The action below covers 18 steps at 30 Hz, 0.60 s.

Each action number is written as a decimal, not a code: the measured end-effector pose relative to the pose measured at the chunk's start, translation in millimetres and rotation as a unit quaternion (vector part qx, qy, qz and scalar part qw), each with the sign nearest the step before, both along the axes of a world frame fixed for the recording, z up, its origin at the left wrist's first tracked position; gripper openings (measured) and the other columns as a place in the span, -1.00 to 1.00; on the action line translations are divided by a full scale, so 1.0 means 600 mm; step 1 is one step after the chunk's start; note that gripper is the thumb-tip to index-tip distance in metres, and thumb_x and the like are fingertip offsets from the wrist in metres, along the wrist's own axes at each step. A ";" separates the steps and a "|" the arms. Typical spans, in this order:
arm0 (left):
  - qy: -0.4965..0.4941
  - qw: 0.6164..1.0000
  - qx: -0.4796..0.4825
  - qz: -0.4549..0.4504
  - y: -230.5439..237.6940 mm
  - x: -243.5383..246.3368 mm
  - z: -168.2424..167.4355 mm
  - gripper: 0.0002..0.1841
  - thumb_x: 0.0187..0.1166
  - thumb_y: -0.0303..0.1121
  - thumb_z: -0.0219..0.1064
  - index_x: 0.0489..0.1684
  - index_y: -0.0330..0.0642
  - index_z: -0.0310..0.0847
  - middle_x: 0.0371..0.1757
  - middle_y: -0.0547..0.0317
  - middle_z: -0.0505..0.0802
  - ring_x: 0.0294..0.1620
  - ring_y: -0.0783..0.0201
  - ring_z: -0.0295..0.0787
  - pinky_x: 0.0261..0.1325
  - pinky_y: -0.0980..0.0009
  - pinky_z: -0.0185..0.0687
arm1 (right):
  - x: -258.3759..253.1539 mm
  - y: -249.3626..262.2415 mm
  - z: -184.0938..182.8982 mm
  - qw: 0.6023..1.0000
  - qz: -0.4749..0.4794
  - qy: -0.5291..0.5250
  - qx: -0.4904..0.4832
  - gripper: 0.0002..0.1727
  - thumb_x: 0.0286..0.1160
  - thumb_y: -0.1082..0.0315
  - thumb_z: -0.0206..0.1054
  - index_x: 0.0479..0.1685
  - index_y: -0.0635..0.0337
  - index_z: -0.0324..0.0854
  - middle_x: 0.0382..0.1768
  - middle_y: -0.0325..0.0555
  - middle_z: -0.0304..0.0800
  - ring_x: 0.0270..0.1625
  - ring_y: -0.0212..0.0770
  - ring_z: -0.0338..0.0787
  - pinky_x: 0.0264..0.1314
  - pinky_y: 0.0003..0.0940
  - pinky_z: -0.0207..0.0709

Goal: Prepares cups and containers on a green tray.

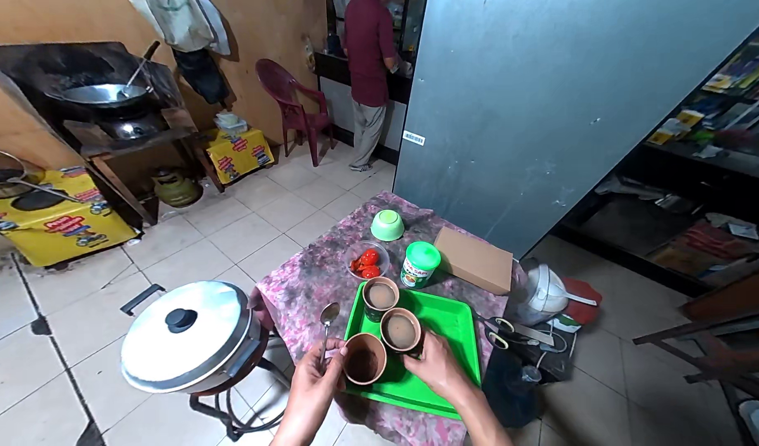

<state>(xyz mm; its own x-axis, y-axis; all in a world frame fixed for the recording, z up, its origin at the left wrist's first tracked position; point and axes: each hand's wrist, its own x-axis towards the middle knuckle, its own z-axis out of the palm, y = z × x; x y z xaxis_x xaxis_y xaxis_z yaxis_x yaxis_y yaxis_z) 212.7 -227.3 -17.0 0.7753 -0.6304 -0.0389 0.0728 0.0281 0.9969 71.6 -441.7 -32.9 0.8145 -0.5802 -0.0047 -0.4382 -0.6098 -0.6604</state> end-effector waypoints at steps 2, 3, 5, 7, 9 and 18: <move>0.001 1.000 0.001 -0.001 0.000 0.000 0.000 -0.79 0.65 -0.35 0.27 0.03 -0.28 0.69 -0.49 0.10 0.79 -0.67 0.30 0.61 -0.59 0.46 0.56 | 0.001 0.005 -0.004 1.000 -0.003 -0.010 -0.003 -0.34 0.17 0.06 0.61 0.33 0.13 0.66 0.17 -0.21 0.85 0.25 -0.40 0.80 0.42 -0.37 0.63; 0.002 1.000 0.002 -0.001 0.000 0.000 0.001 -0.80 0.66 -0.35 0.27 0.03 -0.28 0.69 -0.50 0.10 0.78 -0.67 0.30 0.60 -0.59 0.46 0.55 | 0.002 0.008 -0.006 1.000 -0.006 -0.013 -0.007 -0.33 0.15 0.06 0.62 0.33 0.13 0.66 0.16 -0.22 0.86 0.24 -0.40 0.80 0.41 -0.37 0.64; 0.004 1.000 0.002 0.000 -0.001 0.000 0.001 -0.80 0.65 -0.36 0.27 0.03 -0.28 0.69 -0.51 0.09 0.78 -0.68 0.30 0.61 -0.60 0.46 0.55 | 0.005 0.013 -0.010 1.000 -0.013 -0.016 -0.013 -0.33 0.14 0.06 0.62 0.32 0.12 0.66 0.14 -0.23 0.86 0.21 -0.41 0.81 0.39 -0.37 0.66; 0.004 1.000 0.003 0.001 -0.001 0.001 -0.002 -0.80 0.65 -0.35 0.27 0.02 -0.29 0.69 -0.48 0.08 0.79 -0.67 0.28 0.62 -0.60 0.45 0.57 | 0.006 0.015 -0.012 0.999 -0.019 -0.019 -0.017 -0.33 0.13 0.07 0.63 0.31 0.13 0.66 0.12 -0.23 0.87 0.19 -0.40 0.82 0.36 -0.37 0.67; 0.003 1.000 0.000 0.001 -0.001 0.001 -0.003 -0.80 0.65 -0.35 0.26 0.01 -0.29 0.69 -0.48 0.07 0.80 -0.67 0.28 0.62 -0.60 0.45 0.57 | 0.005 0.016 -0.012 0.999 -0.020 -0.019 -0.019 -0.34 0.13 0.07 0.62 0.31 0.13 0.66 0.11 -0.22 0.87 0.18 -0.41 0.83 0.35 -0.38 0.68; -0.002 1.000 -0.002 0.004 0.000 0.001 -0.001 -0.78 0.67 -0.33 0.28 0.04 -0.28 0.69 -0.43 0.08 0.80 -0.65 0.29 0.61 -0.58 0.45 0.58 | -0.038 -0.028 0.023 0.999 -0.018 -0.036 0.012 -0.39 0.32 0.06 0.56 0.40 0.08 0.68 0.14 -0.11 0.84 -0.08 -0.28 0.86 -0.01 -0.28 0.78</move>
<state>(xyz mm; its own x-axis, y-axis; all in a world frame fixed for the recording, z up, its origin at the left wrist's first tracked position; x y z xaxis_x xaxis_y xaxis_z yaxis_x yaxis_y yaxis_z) 213.5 -227.6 -17.5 0.7806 -0.6241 -0.0332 0.0677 0.0317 0.9972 49.1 -458.7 -19.1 0.7919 -0.6094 0.0385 -0.4101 -0.5776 -0.7059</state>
